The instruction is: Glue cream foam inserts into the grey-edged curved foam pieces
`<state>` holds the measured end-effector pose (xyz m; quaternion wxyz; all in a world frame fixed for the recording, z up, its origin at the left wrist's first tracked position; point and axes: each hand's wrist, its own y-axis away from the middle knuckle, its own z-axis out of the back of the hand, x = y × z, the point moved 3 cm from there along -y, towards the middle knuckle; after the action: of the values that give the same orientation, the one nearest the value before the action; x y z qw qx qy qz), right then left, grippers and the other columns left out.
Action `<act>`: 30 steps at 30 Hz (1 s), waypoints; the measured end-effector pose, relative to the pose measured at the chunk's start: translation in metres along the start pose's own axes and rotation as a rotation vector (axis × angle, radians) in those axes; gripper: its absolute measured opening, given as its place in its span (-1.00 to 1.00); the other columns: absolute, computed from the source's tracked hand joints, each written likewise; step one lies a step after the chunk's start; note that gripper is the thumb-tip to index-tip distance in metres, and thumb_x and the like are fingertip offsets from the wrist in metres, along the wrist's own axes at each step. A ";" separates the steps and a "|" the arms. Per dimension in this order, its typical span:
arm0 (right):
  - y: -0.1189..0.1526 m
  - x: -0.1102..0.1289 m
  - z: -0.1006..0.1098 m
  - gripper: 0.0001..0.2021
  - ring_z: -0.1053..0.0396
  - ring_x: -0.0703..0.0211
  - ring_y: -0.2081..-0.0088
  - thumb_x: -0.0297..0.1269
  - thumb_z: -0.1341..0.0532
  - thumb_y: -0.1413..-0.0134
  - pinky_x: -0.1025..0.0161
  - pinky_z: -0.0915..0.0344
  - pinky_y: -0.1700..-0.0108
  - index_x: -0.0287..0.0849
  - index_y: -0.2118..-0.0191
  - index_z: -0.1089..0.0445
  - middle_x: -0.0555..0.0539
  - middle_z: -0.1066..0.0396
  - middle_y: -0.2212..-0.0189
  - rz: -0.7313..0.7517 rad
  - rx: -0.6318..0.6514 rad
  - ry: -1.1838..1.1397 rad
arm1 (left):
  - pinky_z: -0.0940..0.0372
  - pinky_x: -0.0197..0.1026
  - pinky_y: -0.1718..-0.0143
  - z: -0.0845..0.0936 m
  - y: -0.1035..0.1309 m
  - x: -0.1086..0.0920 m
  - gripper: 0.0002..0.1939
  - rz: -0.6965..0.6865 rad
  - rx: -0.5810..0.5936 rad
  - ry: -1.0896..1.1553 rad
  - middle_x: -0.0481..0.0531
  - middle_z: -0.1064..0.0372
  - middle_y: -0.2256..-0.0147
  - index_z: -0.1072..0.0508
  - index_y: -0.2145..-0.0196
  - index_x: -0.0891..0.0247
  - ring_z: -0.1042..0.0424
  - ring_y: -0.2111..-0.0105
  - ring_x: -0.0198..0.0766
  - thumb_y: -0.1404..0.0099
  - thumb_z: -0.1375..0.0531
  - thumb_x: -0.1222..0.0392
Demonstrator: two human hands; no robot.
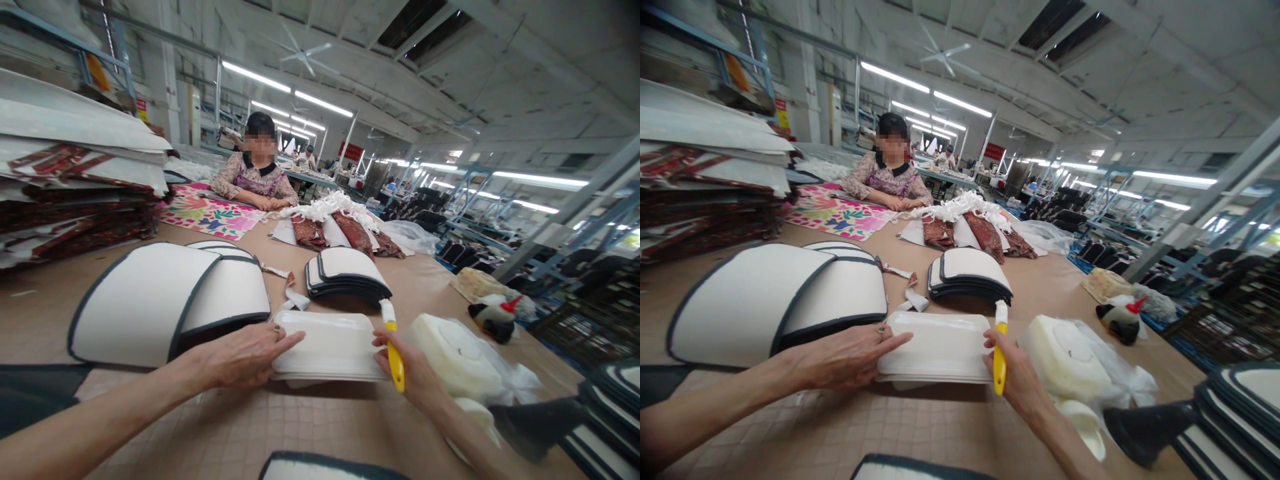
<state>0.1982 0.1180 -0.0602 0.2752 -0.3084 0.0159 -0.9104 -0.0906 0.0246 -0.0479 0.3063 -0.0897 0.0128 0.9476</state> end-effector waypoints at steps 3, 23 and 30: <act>0.001 0.002 0.000 -0.73 -0.44 0.10 0.35 -0.20 -0.07 0.01 0.14 -0.32 0.26 -0.14 0.14 -0.22 -0.14 -0.43 0.30 -0.012 0.010 -0.016 | -0.25 -0.14 0.28 -0.002 -0.001 0.003 -0.26 0.019 -0.001 0.016 0.17 -0.36 0.24 0.06 -0.22 0.36 -0.36 0.32 -0.07 -0.07 -0.03 0.38; -0.013 -0.019 0.010 -0.59 -0.36 0.02 0.20 -0.38 -0.09 0.10 0.05 -0.26 0.12 -0.12 0.03 -0.27 -0.09 -0.39 0.27 0.065 -0.329 0.002 | -0.28 -0.25 0.32 -0.006 -0.028 0.053 -0.95 0.251 -0.664 0.644 -0.02 -0.30 0.37 -0.31 0.50 0.22 -0.33 0.35 -0.25 -0.08 -0.07 0.24; -0.020 0.033 0.067 -0.55 -0.36 0.13 0.31 -0.23 -0.22 0.07 0.14 -0.28 0.17 -0.14 0.00 -0.21 -0.01 -0.36 0.36 0.007 -0.473 -0.131 | -0.28 -0.24 0.27 0.065 -0.010 0.044 -0.75 0.397 -0.907 0.792 -0.03 -0.33 0.34 -0.32 0.44 0.23 -0.35 0.34 -0.25 -0.06 -0.19 -0.01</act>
<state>0.2044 0.1275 0.0161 0.1989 -0.4224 0.2120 -0.8585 -0.1310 0.0631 0.0088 0.0282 -0.5503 -0.2611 0.7926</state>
